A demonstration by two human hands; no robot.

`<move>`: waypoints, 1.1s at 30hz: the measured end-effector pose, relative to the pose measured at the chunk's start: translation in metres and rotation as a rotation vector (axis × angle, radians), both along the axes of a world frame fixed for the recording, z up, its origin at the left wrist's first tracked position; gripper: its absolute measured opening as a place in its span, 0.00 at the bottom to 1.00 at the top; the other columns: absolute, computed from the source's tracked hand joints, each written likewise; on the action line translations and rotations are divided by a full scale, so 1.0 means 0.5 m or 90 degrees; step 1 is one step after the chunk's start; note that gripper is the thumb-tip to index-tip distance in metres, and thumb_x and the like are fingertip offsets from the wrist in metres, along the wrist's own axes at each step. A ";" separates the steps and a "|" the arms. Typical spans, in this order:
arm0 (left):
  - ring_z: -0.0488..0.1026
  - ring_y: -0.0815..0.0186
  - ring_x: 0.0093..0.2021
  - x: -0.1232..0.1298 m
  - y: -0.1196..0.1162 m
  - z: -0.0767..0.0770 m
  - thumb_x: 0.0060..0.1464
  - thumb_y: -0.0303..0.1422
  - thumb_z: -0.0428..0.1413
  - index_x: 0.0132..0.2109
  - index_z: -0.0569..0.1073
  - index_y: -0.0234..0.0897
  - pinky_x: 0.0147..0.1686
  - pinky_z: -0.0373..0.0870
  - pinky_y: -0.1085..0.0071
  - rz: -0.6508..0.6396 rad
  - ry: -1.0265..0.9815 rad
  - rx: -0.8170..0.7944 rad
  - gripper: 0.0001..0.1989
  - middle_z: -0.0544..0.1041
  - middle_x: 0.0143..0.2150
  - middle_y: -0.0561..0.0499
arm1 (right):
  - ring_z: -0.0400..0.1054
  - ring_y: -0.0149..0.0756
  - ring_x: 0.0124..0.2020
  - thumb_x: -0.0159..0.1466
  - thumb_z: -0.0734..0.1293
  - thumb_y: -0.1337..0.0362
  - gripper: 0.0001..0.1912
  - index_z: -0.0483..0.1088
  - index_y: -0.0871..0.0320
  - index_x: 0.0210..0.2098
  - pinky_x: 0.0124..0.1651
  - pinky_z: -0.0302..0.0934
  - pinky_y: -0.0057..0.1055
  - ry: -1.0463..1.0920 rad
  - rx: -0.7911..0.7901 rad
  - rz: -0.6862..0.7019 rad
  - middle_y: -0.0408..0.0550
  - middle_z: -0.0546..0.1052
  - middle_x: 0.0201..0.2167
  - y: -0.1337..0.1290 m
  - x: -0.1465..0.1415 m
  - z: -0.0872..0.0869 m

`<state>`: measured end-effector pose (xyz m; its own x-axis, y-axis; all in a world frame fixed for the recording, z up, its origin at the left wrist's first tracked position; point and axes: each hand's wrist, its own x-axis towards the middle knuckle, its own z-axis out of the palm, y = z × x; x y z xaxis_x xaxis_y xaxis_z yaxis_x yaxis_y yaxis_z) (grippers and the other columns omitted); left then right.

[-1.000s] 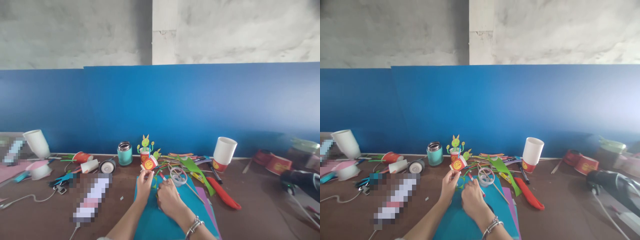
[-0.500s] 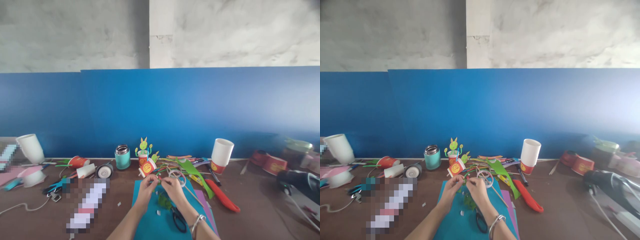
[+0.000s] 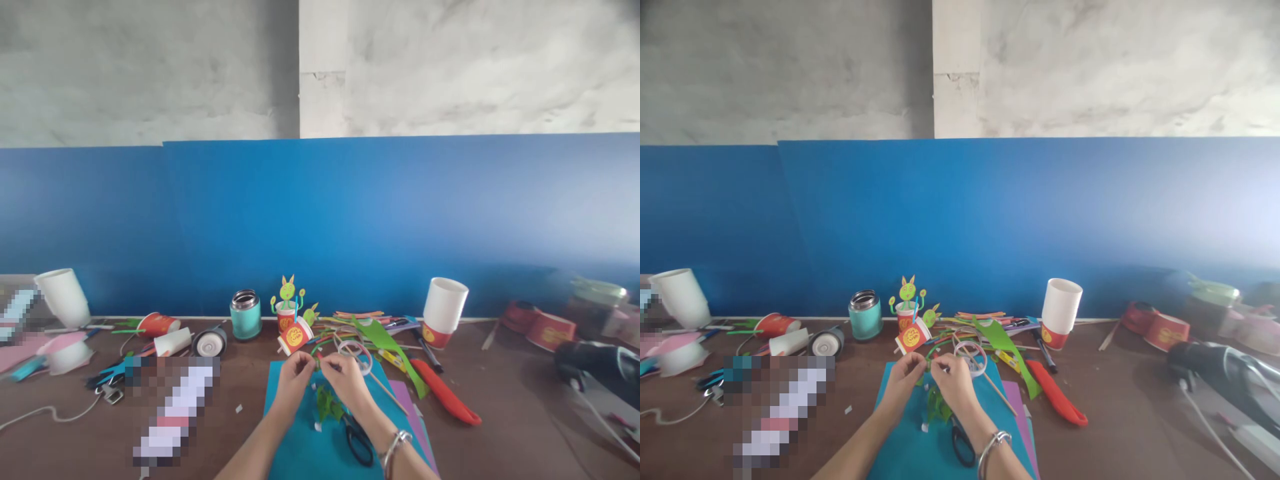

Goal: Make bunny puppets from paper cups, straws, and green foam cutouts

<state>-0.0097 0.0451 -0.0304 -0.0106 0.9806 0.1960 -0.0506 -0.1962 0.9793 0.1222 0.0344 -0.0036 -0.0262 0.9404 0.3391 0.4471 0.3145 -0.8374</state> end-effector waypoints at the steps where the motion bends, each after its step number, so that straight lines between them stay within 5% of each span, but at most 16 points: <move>1: 0.64 0.69 0.24 0.000 0.001 -0.001 0.43 0.43 0.59 0.25 0.70 0.35 0.27 0.60 0.74 0.003 0.002 0.000 0.14 0.69 0.22 0.55 | 0.67 0.37 0.25 0.55 0.60 0.62 0.15 0.73 0.61 0.19 0.28 0.57 0.28 -0.001 0.003 0.001 0.47 0.74 0.20 -0.001 0.000 0.001; 9: 0.66 0.68 0.27 0.004 -0.005 0.001 0.43 0.41 0.61 0.27 0.71 0.34 0.28 0.62 0.74 0.024 -0.006 0.011 0.14 0.71 0.24 0.54 | 0.68 0.37 0.28 0.55 0.59 0.64 0.14 0.72 0.60 0.19 0.33 0.60 0.29 -0.014 0.035 0.018 0.48 0.75 0.23 -0.005 0.002 0.014; 14: 0.64 0.71 0.24 0.010 -0.005 -0.004 0.42 0.42 0.63 0.40 0.70 0.36 0.26 0.59 0.76 0.013 -0.081 -0.011 0.20 0.68 0.23 0.58 | 0.67 0.37 0.29 0.56 0.59 0.66 0.13 0.71 0.59 0.19 0.35 0.59 0.29 -0.023 0.049 0.032 0.48 0.74 0.23 -0.006 0.004 0.014; 20: 0.60 0.71 0.23 0.007 -0.009 0.000 0.41 0.45 0.62 0.22 0.68 0.35 0.24 0.55 0.75 -0.006 -0.049 -0.034 0.19 0.64 0.19 0.57 | 0.66 0.36 0.28 0.56 0.60 0.66 0.11 0.70 0.59 0.21 0.33 0.58 0.29 -0.021 0.035 0.019 0.46 0.73 0.23 -0.006 0.004 0.010; 33: 0.61 0.70 0.24 0.017 -0.010 -0.006 0.45 0.47 0.58 0.26 0.70 0.35 0.26 0.58 0.74 -0.084 -0.060 -0.030 0.18 0.65 0.21 0.56 | 0.57 0.31 0.25 0.62 0.56 0.54 0.17 0.57 0.56 0.21 0.29 0.54 0.26 0.018 0.034 0.038 0.39 0.61 0.19 0.007 0.006 -0.008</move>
